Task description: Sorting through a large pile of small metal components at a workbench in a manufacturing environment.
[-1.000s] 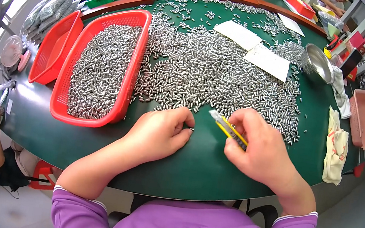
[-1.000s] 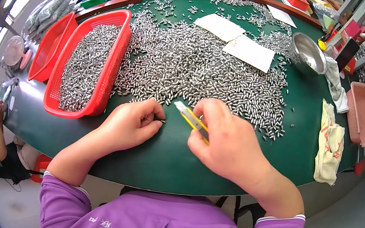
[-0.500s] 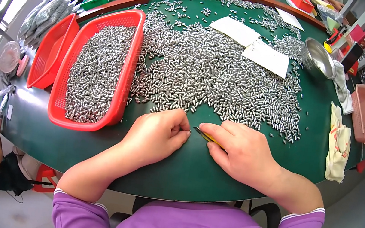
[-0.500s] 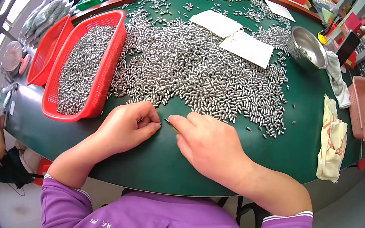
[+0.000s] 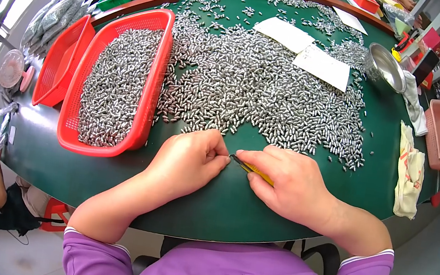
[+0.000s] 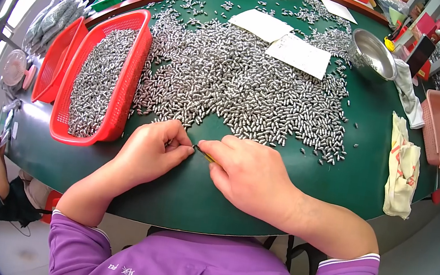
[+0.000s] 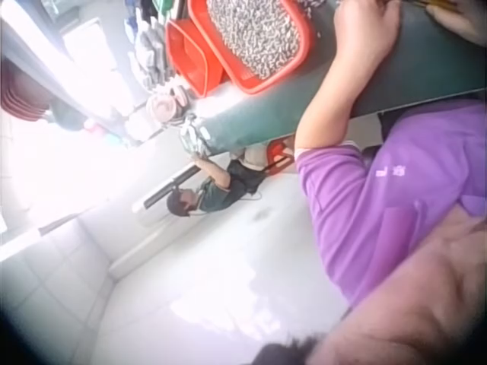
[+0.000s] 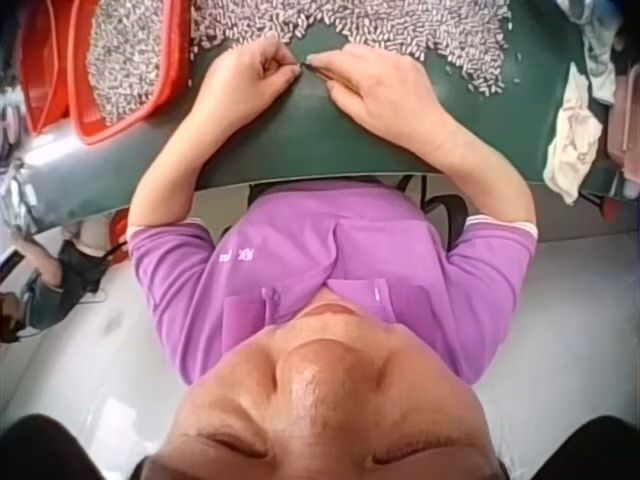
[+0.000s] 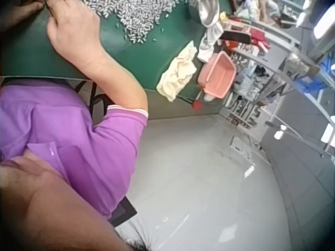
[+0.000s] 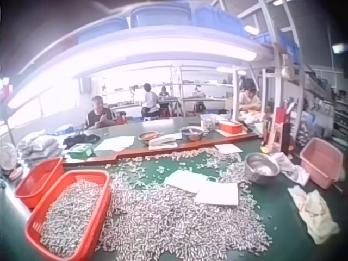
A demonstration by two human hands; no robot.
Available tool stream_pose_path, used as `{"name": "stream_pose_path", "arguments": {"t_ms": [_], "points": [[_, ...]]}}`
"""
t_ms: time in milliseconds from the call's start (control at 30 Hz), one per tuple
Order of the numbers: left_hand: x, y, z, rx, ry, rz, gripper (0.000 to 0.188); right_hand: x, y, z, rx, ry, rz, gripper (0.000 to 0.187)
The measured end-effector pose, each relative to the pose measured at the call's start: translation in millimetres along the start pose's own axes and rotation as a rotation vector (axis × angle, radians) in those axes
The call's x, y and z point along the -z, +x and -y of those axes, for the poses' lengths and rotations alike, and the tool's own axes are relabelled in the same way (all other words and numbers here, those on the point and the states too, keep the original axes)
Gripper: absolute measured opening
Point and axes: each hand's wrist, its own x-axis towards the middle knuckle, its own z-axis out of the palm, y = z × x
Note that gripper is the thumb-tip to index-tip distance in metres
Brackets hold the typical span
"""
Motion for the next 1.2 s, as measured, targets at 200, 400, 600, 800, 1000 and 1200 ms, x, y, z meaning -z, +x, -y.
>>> {"name": "stream_pose_path", "arguments": {"t_ms": [200,400,600,800,1000,1200], "points": [[1.7,1.6,-3.9,0.012,-0.024,0.022,0.013,2.0,6.0,-8.5,0.055,0.034,0.040,0.028],[4.2,1.6,-2.4,0.066,-0.032,0.050,0.013,2.1,10.8,-9.0,-0.027,0.095,0.109,0.028],[2.8,1.1,-1.8,0.050,-0.043,0.026,0.013,-4.0,2.1,0.3,-0.064,0.035,0.033,0.027],[3.2,0.6,-3.0,0.057,-0.035,0.039,0.013,-5.8,0.9,0.3,-0.026,0.047,-0.014,0.021],[2.8,-0.1,-4.1,0.078,-0.043,0.033,0.012,-5.3,1.4,-2.4,-0.039,0.059,0.021,0.028],[2.8,1.3,-3.8,0.079,-0.032,0.036,0.012,-6.0,2.2,-2.8,-0.001,0.074,-0.021,0.022]]}}
